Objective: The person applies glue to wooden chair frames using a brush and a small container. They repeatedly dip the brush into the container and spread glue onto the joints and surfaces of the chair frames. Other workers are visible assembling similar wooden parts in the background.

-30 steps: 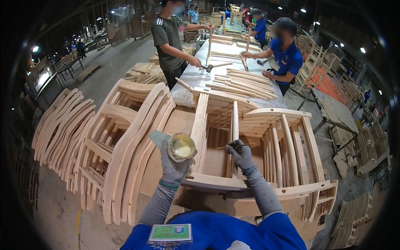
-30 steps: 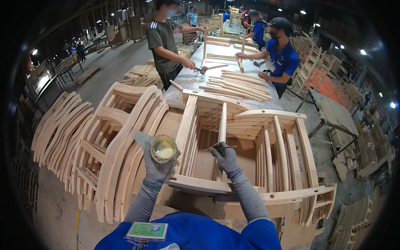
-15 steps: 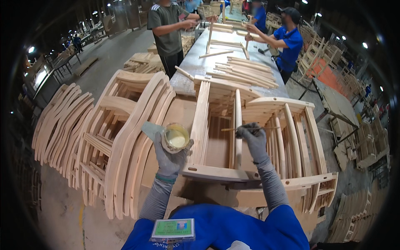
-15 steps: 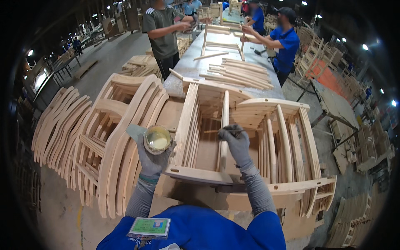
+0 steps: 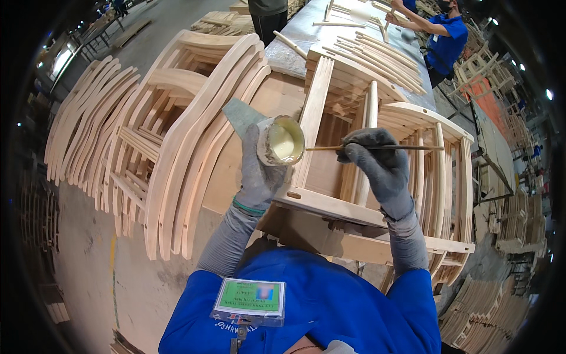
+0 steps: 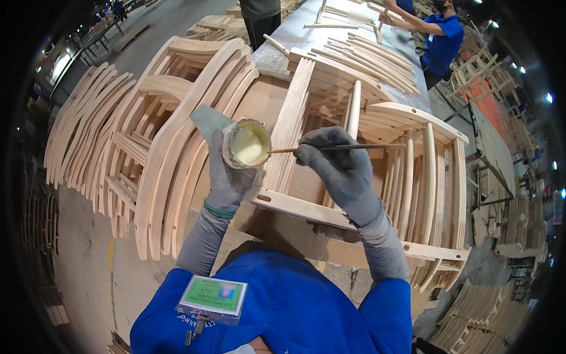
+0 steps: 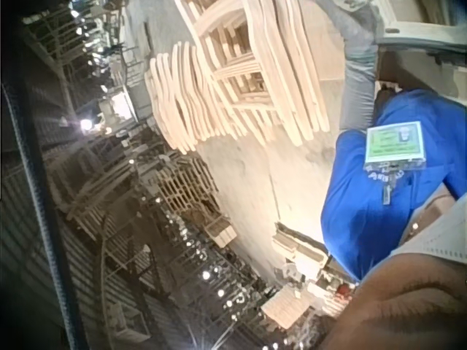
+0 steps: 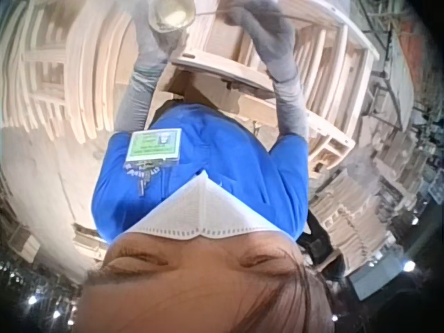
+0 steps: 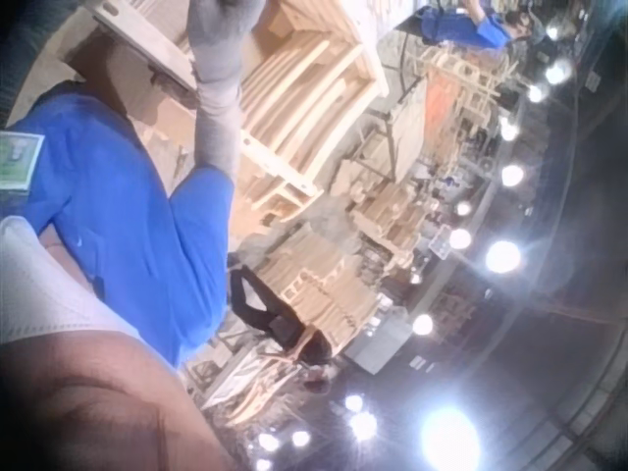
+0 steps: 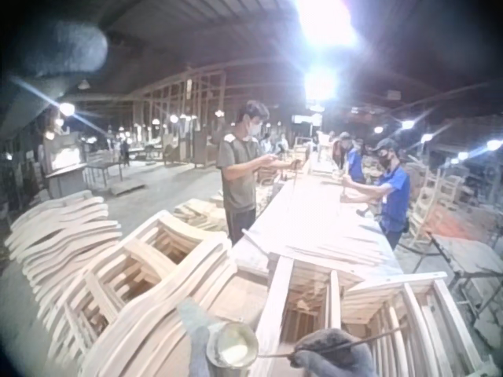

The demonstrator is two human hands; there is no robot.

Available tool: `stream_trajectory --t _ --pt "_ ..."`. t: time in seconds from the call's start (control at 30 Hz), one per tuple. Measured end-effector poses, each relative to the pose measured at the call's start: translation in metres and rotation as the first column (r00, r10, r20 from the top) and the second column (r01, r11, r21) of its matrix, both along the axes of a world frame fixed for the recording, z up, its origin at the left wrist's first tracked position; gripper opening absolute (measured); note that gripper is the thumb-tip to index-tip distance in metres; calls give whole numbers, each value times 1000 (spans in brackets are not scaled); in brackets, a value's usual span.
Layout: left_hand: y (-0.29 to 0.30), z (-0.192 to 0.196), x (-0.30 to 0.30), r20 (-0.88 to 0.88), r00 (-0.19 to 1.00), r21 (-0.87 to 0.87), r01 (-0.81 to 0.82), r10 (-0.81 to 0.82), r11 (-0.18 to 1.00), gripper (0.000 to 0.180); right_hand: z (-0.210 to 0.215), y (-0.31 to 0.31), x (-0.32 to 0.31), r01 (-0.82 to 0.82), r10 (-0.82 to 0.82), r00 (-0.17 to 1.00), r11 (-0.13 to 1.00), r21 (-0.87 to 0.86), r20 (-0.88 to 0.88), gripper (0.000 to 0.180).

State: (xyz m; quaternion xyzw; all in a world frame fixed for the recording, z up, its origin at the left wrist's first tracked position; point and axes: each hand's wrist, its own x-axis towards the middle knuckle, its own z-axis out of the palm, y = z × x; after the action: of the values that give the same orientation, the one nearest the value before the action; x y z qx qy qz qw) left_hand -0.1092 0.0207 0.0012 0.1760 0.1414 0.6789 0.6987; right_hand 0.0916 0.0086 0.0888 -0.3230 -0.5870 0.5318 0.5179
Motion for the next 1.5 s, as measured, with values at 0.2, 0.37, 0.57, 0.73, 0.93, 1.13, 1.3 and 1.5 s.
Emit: stream_trajectory --t 0.2,0.37,0.57,0.73,0.93,1.13,1.3,1.5 --pt "3 -2 1 -29 1000 17 -3 4 1000 49 -15 18 -20 -27 -10 970 988 149 243 18" --pt "3 2 1 -40 999 -6 2 -2 1000 47 -27 27 -24 -77 56 981 991 108 187 16" --pt "3 4 -1 -11 1000 -36 13 -14 999 47 -31 38 -23 -53 -13 975 955 -292 -221 14" --pt "5 3 4 -1 999 -27 36 -36 999 49 -54 50 -4 -179 -56 903 852 -492 -426 17" --pt "8 1 15 30 999 -203 34 -29 979 55 -65 59 -2 -272 -53 857 799 -537 -513 24" --pt "6 4 15 -68 996 -232 -77 63 970 55 -49 118 55 -167 -114 863 855 -491 -492 20" --pt "7 11 20 -105 994 -193 -35 15 981 55 -41 217 179 490 -495 836 868 -84 -237 18" --pt "8 12 24 -139 989 -248 -76 43 966 61 -56 285 226 570 -556 798 821 3 232 25"
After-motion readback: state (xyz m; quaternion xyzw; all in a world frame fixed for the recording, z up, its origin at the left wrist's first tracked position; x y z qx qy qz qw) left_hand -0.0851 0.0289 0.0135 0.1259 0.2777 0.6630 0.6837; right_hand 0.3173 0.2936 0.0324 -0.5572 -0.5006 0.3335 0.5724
